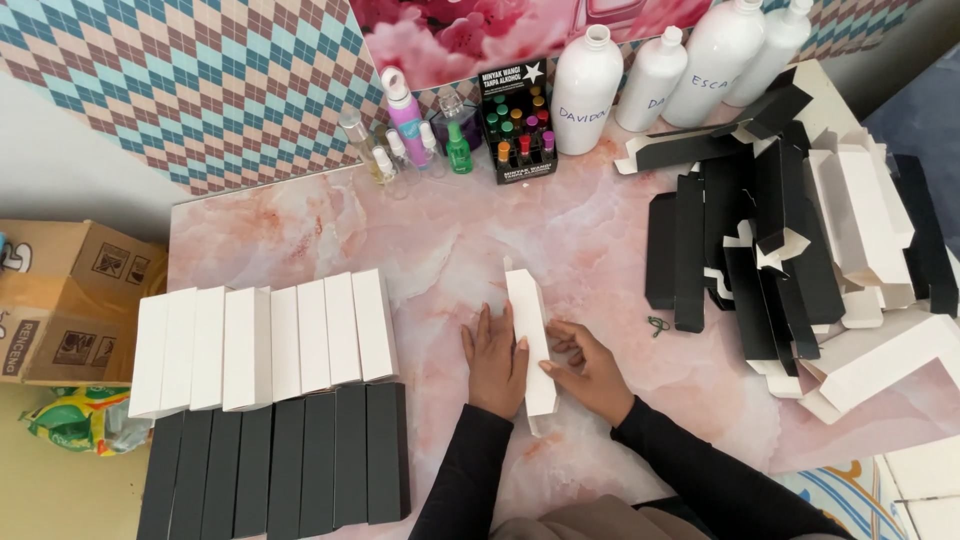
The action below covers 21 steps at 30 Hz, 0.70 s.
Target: Assembling white and black perfume boxes from flat-packed cardboard on a workspace.
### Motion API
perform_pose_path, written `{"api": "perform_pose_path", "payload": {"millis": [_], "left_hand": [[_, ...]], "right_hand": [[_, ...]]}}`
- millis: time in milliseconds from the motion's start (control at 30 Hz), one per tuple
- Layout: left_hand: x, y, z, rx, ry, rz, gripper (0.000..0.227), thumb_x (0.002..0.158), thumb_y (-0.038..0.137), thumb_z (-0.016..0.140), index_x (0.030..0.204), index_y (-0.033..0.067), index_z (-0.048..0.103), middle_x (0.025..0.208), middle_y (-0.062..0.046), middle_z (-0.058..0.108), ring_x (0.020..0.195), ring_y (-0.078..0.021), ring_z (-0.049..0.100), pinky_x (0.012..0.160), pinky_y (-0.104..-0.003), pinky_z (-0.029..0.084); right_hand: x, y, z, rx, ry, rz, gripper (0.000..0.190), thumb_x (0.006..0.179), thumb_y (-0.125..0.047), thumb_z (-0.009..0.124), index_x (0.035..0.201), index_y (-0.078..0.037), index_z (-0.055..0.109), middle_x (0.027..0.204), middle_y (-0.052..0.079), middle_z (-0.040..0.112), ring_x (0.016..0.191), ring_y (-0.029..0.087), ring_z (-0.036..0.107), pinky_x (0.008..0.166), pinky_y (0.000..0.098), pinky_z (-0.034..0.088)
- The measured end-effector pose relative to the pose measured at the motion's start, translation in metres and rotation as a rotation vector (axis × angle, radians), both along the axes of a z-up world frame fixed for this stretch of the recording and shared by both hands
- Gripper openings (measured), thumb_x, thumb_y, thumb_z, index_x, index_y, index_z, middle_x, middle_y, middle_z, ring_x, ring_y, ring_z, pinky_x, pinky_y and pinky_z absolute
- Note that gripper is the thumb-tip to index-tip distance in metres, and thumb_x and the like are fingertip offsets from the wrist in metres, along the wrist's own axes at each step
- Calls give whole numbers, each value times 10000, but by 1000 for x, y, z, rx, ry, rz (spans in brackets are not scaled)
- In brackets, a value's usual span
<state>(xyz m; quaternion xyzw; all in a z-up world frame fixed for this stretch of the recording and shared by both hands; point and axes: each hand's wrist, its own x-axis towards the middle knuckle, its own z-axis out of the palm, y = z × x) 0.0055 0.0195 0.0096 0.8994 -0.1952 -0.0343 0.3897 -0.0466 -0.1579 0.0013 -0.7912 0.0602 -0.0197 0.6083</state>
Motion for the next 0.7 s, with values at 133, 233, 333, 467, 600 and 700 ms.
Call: {"api": "perform_pose_path", "payload": {"millis": [133, 233, 333, 467, 600, 700], "left_hand": [[-1, -3, 9, 114, -33, -60, 621, 1085, 355, 351, 1632, 104, 199, 1629, -108, 367, 1548, -387, 104, 1183, -666, -67], [-4, -7, 13, 242, -44, -119, 634, 1083, 477, 291, 1627, 158, 230, 1649, -71, 332, 1543, -403, 87, 1159, -710, -81], [-5, -11, 11, 346, -93, -157, 626, 1071, 534, 284, 1603, 205, 310, 1657, -54, 306, 1540, -404, 87, 1147, -731, -94], [-6, -16, 13, 428, -98, -143, 628, 1056, 560, 314, 1584, 221, 344, 1670, -57, 269, 1536, -414, 102, 1144, -754, -70], [-6, -16, 14, 451, -70, -149, 649, 1047, 572, 322, 1591, 216, 315, 1677, -56, 249, 1541, -401, 93, 1146, -752, -86], [-4, -16, 17, 455, -45, -154, 678, 1037, 588, 333, 1591, 198, 306, 1678, -69, 243, 1542, -398, 98, 1152, -755, -83]], "right_hand": [[3, -11, 10, 86, 95, 24, 751, 830, -216, 845, 1487, -101, 498, 1278, 162, 715, 1037, 227, 686, 845, 337, 527], [1, -25, 11, 76, 68, 48, 618, 856, -168, 813, 1425, -81, 587, 1148, 136, 765, 990, 225, 723, 808, 345, 564], [-2, -42, 3, -308, -5, 61, 482, 848, -223, 821, 1308, -139, 704, 1119, 74, 741, 1040, 261, 680, 871, 365, 538], [3, -44, -6, -572, -110, 91, 291, 863, -242, 797, 1137, -146, 770, 985, 51, 670, 934, 228, 623, 833, 343, 521], [32, -43, -7, -597, -138, 97, 203, 877, -258, 776, 1039, -136, 761, 920, 87, 646, 921, 322, 636, 836, 425, 519], [68, -40, -15, -595, -128, 78, 125, 904, -248, 758, 979, -151, 735, 891, 64, 626, 918, 306, 635, 830, 410, 508]]}}
